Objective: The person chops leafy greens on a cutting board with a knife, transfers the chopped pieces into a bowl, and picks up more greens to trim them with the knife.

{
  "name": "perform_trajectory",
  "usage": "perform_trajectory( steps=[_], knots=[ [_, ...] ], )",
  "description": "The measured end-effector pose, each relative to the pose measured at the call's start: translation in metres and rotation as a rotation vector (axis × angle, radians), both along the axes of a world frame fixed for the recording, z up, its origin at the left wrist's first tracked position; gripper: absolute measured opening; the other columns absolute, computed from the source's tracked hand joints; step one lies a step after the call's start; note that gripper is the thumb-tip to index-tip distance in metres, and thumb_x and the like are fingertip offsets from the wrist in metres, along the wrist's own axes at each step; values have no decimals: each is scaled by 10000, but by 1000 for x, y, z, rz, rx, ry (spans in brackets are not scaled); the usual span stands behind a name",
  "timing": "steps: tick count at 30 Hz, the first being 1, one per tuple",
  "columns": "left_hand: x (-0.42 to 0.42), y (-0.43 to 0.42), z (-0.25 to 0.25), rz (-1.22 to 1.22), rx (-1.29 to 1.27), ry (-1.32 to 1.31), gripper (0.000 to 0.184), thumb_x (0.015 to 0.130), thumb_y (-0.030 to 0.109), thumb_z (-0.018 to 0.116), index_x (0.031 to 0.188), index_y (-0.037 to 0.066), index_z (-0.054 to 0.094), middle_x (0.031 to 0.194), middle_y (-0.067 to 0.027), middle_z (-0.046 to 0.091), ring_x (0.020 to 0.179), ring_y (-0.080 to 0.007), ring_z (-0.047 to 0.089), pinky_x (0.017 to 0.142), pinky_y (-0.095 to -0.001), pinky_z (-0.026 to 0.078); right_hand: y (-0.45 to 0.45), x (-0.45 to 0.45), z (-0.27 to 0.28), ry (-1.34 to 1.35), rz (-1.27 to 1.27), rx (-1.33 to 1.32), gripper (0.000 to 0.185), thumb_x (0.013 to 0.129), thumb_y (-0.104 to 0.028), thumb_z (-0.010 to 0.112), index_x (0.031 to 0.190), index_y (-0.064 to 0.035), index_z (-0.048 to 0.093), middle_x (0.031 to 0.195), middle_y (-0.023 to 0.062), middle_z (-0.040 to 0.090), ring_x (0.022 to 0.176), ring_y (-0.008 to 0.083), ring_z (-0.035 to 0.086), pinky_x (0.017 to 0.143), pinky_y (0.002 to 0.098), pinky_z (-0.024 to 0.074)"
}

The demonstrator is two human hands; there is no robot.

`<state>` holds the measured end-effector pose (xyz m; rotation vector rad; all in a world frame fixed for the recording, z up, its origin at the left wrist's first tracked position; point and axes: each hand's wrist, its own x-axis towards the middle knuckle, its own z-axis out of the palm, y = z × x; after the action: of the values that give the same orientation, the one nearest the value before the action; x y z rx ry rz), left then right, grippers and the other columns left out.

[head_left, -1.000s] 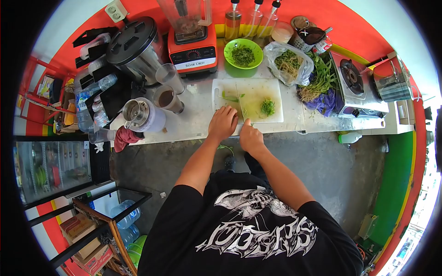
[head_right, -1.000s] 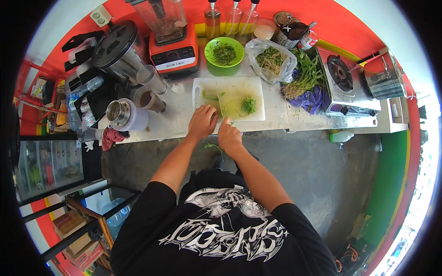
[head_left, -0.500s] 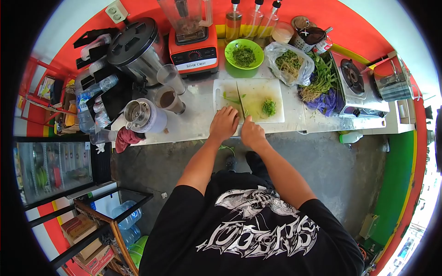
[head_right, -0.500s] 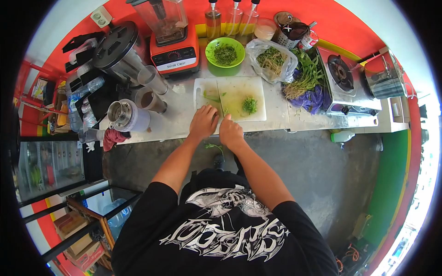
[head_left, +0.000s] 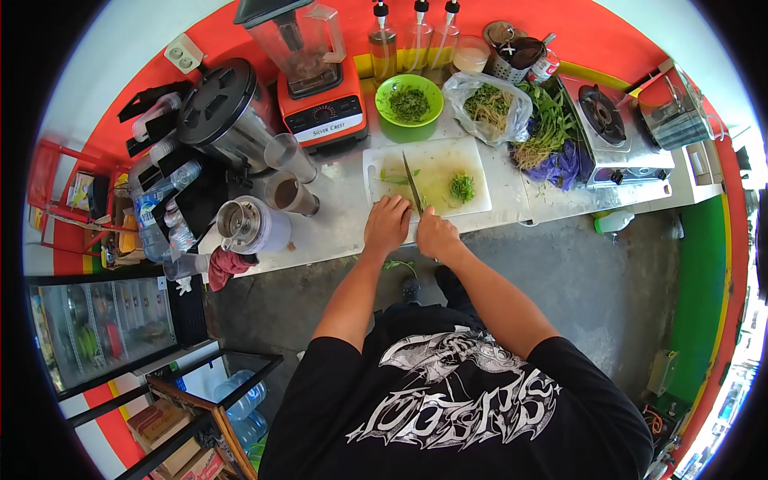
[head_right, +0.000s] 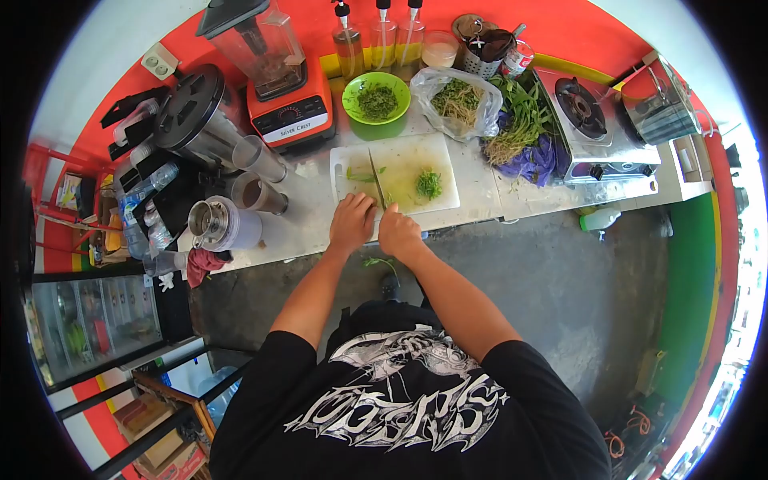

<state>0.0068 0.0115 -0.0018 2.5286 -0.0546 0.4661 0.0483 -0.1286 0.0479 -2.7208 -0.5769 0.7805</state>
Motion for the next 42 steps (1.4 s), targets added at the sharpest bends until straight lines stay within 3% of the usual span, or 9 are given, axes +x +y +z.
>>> perform_trajectory(
  steps=[11,16,20,26,31,35,39,41,42],
  knots=[
    [0,1,-1,-13,-37,45,152,937,182,606,1053,91,645,993,-50,617,942,-295,554,841,-421,440,-5,-4,-32,-22,-94,172,275,966,-154,479,1116,64,405,972,366,659,929,518,664,841,552,535],
    [-3,-4,-2,216,4,39,372,946,248,589,1293,116,576,1316,-75,559,1186,-321,467,1017,-459,354,-23,-1,-30,-9,-197,150,294,970,-168,463,1154,51,396,987,358,664,959,513,660,868,562,523],
    [-1,-5,-1,244,40,52,416,947,250,582,1340,115,557,1357,-69,540,1195,-315,457,1039,-452,347,-39,13,-27,-10,-309,157,324,973,-207,459,1177,39,402,1003,369,657,993,533,636,900,588,491],
    [17,15,-17,478,-133,-95,298,916,208,637,1204,134,614,1254,-53,582,1170,-318,465,997,-476,348,-66,25,-20,-50,-277,180,345,962,-246,517,1151,35,451,1000,361,657,963,520,642,875,578,498],
    [58,35,3,677,-65,102,172,863,234,721,1007,151,680,1169,-25,580,1118,-289,468,964,-460,343,-89,25,-16,-65,-216,359,371,944,-265,589,1130,41,493,969,365,652,944,529,630,840,582,491],
    [69,43,5,630,-31,192,129,839,229,743,926,141,704,1153,-22,578,1132,-288,463,961,-452,346,-106,27,-11,45,-314,505,346,936,-257,616,1080,37,504,925,358,652,912,548,616,793,592,479],
    [78,43,-8,495,57,137,101,833,204,748,892,132,709,1141,-21,583,1127,-285,466,950,-446,356,-127,27,-12,-18,-376,556,313,932,-235,626,1045,31,506,909,343,658,905,542,616,767,578,485],
    [83,39,-2,451,65,106,92,834,195,744,887,128,708,1126,-19,595,1113,-283,477,941,-445,364,-129,29,1,-167,-338,592,289,936,-200,636,1001,48,501,748,216,668,575,293,679,565,418,514],
    [87,35,0,322,15,83,89,837,184,737,888,119,704,1076,-23,624,1082,-288,506,923,-449,382,-132,27,9,-56,-425,616,283,935,-190,644,985,48,500,733,209,663,552,287,667,545,410,508]
  ],
)
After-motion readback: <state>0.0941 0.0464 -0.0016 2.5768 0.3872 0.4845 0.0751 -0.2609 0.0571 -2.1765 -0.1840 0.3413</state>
